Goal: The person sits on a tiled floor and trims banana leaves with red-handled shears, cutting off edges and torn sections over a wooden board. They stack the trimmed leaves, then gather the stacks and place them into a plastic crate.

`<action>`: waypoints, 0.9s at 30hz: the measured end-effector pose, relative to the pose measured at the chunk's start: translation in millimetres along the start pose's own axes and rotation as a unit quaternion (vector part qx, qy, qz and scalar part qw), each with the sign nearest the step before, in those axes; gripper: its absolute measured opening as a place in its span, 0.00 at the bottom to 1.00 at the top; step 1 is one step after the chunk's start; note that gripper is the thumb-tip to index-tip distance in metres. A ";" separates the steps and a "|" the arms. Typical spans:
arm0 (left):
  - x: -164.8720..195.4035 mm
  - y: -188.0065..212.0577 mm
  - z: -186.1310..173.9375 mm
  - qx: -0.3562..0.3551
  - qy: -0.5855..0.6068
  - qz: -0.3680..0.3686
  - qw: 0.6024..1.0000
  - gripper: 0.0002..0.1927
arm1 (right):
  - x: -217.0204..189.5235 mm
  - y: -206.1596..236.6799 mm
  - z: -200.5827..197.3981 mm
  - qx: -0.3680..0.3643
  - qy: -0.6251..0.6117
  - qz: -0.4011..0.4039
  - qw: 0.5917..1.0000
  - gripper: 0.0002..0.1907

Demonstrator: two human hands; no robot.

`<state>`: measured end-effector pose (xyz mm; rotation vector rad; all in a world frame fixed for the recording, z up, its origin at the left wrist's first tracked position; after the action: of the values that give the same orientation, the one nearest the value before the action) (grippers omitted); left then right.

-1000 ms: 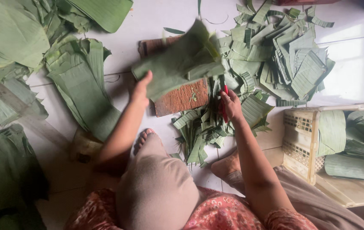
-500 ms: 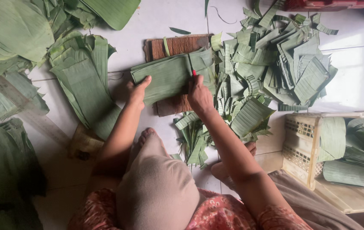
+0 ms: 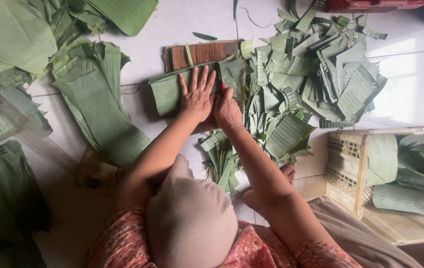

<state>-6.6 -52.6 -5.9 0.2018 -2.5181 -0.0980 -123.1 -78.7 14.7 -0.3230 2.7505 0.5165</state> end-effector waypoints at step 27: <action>-2.2 -1.2 7.6 -0.005 -0.033 -0.067 0.997 0.40 | 83.7 111.7 20.3 -0.082 0.025 -0.018 0.996 0.14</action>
<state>-9.1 -53.2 -13.5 0.3701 -2.5676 -0.1741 -225.7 17.3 2.2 -0.4282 2.7498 0.7374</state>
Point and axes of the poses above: each hand's wrist, its own y-axis away from the middle knuckle, its own z-axis out of the palm, x = y × z, the point moved 3 cm from there along -y, towards the middle knuckle, and after that the axes turned 13 degrees about y, right-handed, at the moved point
